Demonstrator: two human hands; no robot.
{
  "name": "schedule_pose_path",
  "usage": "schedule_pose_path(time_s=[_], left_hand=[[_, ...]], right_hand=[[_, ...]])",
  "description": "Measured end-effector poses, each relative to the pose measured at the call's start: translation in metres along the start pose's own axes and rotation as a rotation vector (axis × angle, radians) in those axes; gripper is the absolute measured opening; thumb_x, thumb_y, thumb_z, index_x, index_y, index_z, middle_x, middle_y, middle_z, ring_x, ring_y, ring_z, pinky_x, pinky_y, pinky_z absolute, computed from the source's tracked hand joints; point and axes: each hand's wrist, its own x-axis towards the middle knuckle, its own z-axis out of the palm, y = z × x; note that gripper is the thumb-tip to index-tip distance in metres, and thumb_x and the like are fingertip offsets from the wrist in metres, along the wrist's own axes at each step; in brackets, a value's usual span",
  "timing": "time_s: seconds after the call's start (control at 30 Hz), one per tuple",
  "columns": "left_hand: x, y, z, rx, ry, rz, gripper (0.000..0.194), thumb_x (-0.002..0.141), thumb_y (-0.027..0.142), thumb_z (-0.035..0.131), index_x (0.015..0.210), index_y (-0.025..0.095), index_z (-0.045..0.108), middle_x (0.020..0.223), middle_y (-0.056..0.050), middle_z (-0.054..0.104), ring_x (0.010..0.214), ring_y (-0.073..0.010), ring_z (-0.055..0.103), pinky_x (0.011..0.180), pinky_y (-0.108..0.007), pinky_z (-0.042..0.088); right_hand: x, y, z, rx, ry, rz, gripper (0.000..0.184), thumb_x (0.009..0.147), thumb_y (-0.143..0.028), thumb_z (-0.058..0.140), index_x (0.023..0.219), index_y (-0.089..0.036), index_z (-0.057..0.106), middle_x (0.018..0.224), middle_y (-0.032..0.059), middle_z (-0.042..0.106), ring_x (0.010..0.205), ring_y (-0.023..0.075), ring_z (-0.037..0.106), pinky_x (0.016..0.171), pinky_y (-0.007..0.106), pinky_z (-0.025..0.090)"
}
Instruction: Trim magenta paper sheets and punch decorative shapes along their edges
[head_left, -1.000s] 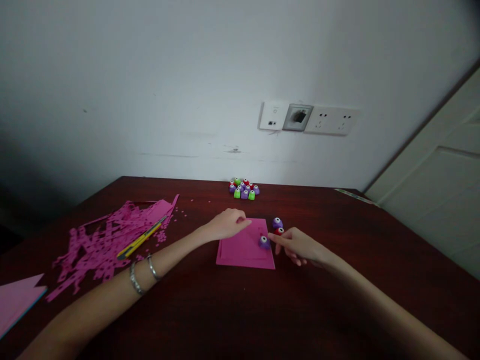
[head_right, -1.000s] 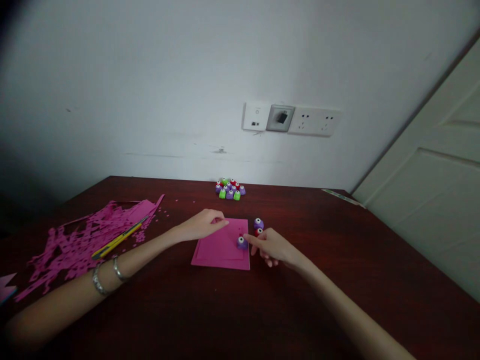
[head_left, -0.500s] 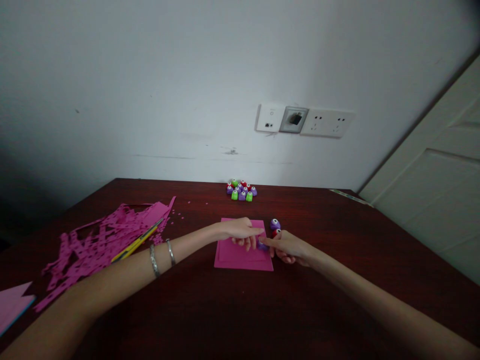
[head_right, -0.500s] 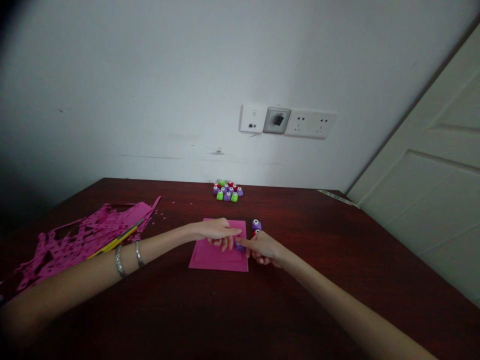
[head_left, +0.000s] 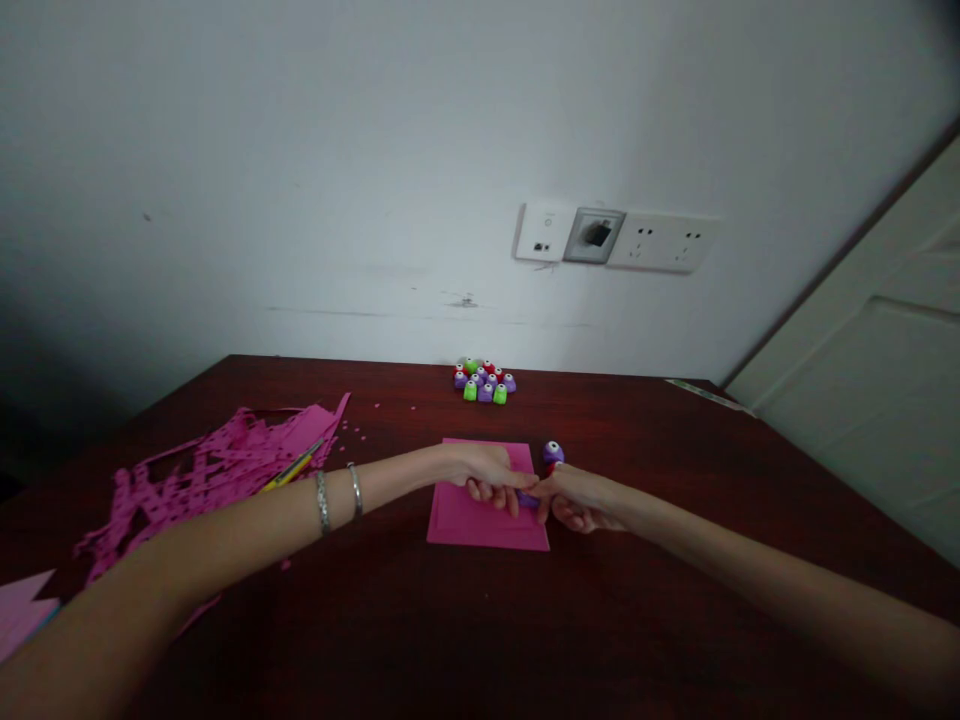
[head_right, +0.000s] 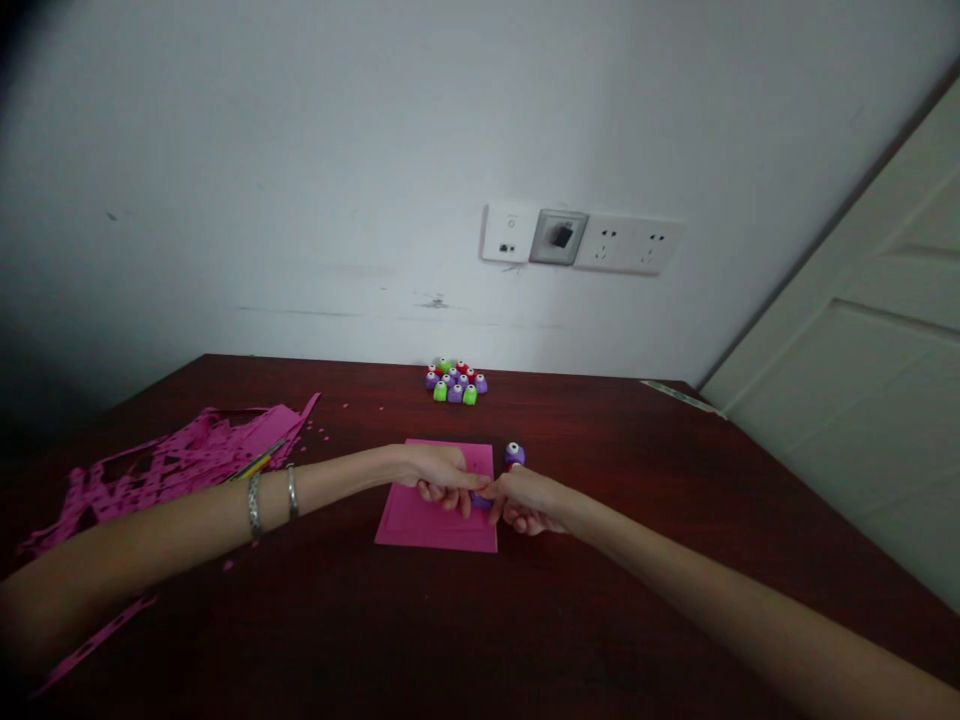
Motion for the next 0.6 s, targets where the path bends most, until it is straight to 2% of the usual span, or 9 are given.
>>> schedule_pose_path(time_s=[0.17,0.43,0.6], left_hand=[[0.003,0.000,-0.003,0.013,-0.045,-0.015,0.051,0.069,0.064,0.055,0.063,0.015,0.068,0.053,-0.001,0.044,0.039,-0.0043,0.023,0.037,-0.020,0.014],[0.003,0.003,-0.006,0.017,-0.120,0.007,0.057,0.070,0.068,0.050,0.062,0.014,0.068,0.054,-0.003,0.046,0.040,-0.0052,0.022,0.037,-0.021,0.013],[0.004,0.004,-0.005,0.018,-0.108,0.003,0.058,0.070,0.068,0.048,0.062,0.014,0.068,0.053,-0.002,0.045,0.039,-0.0050,0.020,0.035,-0.020,0.012]], right_hand=[[0.002,-0.004,-0.003,0.067,-0.056,0.073,0.024,0.077,-0.023,0.052,0.054,-0.015,0.048,0.034,-0.0083,0.036,0.027,0.0008,0.028,0.030,0.011,0.023],[0.011,0.002,-0.005,0.004,-0.102,0.002,0.028,0.080,-0.028,0.049,0.056,-0.015,0.051,0.033,-0.0082,0.034,0.026,0.0020,0.028,0.029,0.014,0.019],[0.014,0.003,-0.006,0.008,-0.114,0.007,0.026,0.081,-0.028,0.049,0.059,-0.015,0.051,0.033,-0.0090,0.034,0.026,0.0023,0.026,0.030,0.014,0.020]])
